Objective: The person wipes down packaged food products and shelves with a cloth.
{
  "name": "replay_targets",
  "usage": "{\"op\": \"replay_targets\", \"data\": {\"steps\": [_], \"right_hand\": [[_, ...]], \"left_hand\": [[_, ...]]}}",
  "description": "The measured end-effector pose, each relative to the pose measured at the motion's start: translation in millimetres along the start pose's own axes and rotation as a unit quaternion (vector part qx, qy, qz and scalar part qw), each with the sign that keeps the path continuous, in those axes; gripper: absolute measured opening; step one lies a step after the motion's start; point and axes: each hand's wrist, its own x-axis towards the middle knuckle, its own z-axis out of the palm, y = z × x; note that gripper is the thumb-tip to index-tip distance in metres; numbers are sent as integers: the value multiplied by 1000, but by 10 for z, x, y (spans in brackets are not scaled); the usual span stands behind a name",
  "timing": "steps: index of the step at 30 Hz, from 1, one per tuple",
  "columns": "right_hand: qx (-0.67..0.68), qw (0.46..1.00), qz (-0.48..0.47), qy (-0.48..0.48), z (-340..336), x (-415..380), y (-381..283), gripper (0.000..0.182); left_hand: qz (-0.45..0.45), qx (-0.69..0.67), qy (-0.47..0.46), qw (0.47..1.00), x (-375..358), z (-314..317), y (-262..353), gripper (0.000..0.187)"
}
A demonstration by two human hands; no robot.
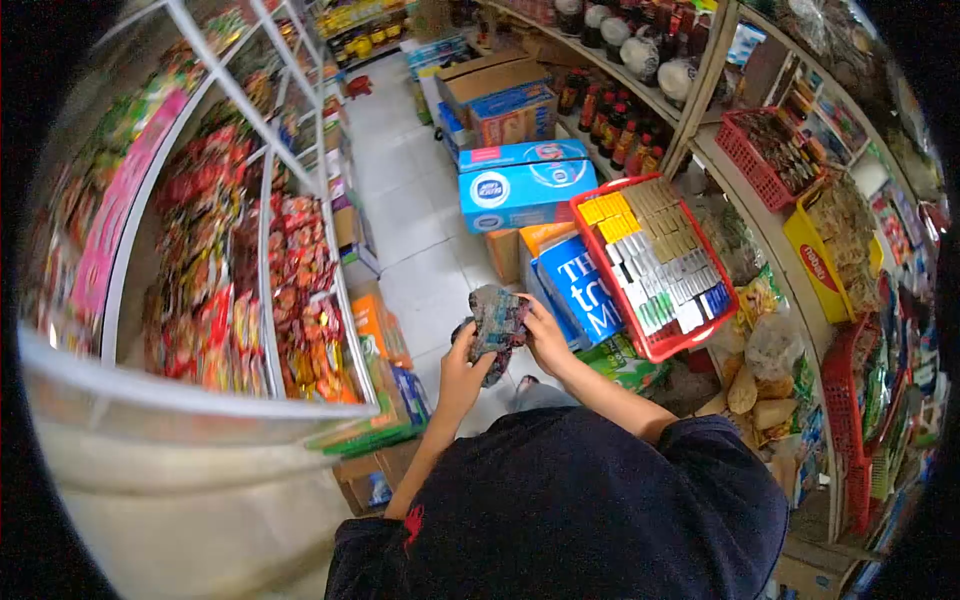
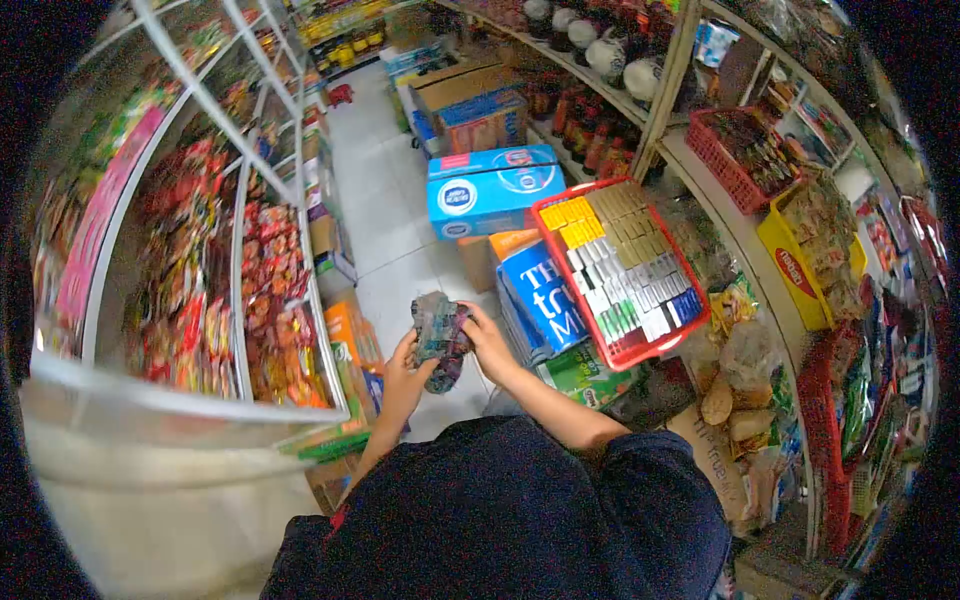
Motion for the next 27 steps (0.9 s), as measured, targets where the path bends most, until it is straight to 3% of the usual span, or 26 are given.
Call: {"op": "replay_targets", "data": {"steps": [2,3,4,5,6,7,9,10,11,12,13,14,15,17,18,19,21,22,23,25,27], "right_hand": [[-23,1000,15,8,-20,273,-191,33],[-32,999,8,-43,-235,484,-38,49],[-75,994,19,-72,-245,598,-176,53],[-58,991,-3,-120,-242,699,-296,53],[-84,988,-62,-116,-244,752,-337,51],[-172,979,-96,-60,-410,968,17,48],[-230,965,-121,-21,-353,978,-333,48],[-232,962,-130,60,-438,1057,-342,48],[-230,955,-134,130,-514,1142,-362,49],[-28,989,-41,143,-615,1182,-490,47],[-58,979,-38,193,-746,1254,-513,38],[-99,968,-70,221,-870,1327,-444,39],[-141,953,-100,248,-919,1413,-405,39],[-150,940,-102,288,-995,1703,-360,41],[-156,930,-98,319,-1032,1903,-306,43],[-169,923,-127,321,-1123,2162,-150,57],[-168,912,-97,361,-1053,2624,-61,72],[-159,913,-59,370,-1094,2892,44,83],[-114,916,-33,383,-1034,3121,60,80],[-136,920,-24,367,-1082,3604,191,75],[-157,925,9,347,-1177,4004,255,72]], "left_hand": [[8,36,-3,999,464,-22,-148,55],[19,70,1,997,686,10,-196,55],[6,24,8,1000,857,92,-26,53],[98,85,14,991,1060,160,-24,48],[68,150,6,986,1245,184,-113,45],[-5,-66,-26,997,1415,259,-204,42],[12,-82,-79,993,1632,495,-160,41],[-101,-95,-183,973,1698,509,-257,39],[-213,-97,-273,933,1787,530,-317,38],[-224,-108,-322,914,1837,623,-196,37],[-232,-118,-365,894,1918,665,-46,35],[-141,15,-476,868,2174,644,-66,28],[-159,44,-547,821,2445,647,8,28],[-216,110,-593,768,2860,703,566,30],[-131,93,-665,730,3057,712,764,32],[-48,77,-727,681,3240,688,940,35],[76,-6,-838,540,3537,664,1425,35],[115,-97,-852,502,3618,660,1607,32],[148,-184,-857,459,3693,605,1745,29],[205,-235,-869,383,3872,491,1890,26],[192,-241,-880,362,4153,399,1974,17]]}}
